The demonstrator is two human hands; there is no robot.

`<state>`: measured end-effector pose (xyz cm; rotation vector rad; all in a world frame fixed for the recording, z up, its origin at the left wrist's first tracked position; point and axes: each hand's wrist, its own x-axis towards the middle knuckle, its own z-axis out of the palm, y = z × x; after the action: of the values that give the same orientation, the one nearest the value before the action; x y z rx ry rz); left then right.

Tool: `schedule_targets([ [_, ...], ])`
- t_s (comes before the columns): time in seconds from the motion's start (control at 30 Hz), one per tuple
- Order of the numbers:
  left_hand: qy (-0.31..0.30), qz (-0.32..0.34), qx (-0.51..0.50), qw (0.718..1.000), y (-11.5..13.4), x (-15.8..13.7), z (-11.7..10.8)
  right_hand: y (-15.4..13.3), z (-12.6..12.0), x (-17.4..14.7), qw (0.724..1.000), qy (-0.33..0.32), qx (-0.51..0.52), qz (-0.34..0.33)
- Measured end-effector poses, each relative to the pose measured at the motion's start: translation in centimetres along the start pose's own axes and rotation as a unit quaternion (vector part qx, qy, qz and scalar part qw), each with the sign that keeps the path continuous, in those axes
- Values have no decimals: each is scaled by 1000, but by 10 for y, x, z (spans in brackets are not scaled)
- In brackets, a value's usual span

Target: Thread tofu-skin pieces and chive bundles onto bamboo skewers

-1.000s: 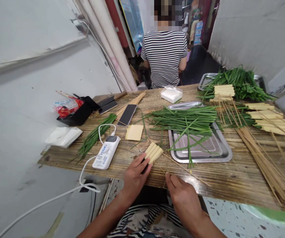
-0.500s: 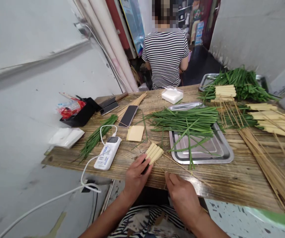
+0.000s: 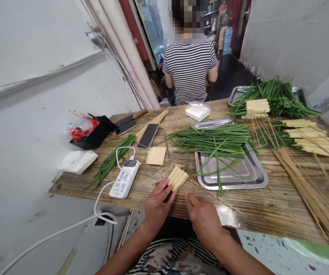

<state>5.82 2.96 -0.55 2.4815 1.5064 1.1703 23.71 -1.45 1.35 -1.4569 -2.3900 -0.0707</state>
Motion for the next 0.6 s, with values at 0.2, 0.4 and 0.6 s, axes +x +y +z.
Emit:
schedule_targets([
  [0.2, -14, 1, 7, 1000, 0, -1, 1, -3, 0, 11, 999, -37, -12, 32],
  [0.4, 21, 8, -12, 1000, -1, -3, 3, 7, -24, -3, 996, 19, -46, 77],
  [0.6, 54, 33, -10, 998, -5, -8, -2, 22, -32, -29, 988, 43, -63, 134],
])
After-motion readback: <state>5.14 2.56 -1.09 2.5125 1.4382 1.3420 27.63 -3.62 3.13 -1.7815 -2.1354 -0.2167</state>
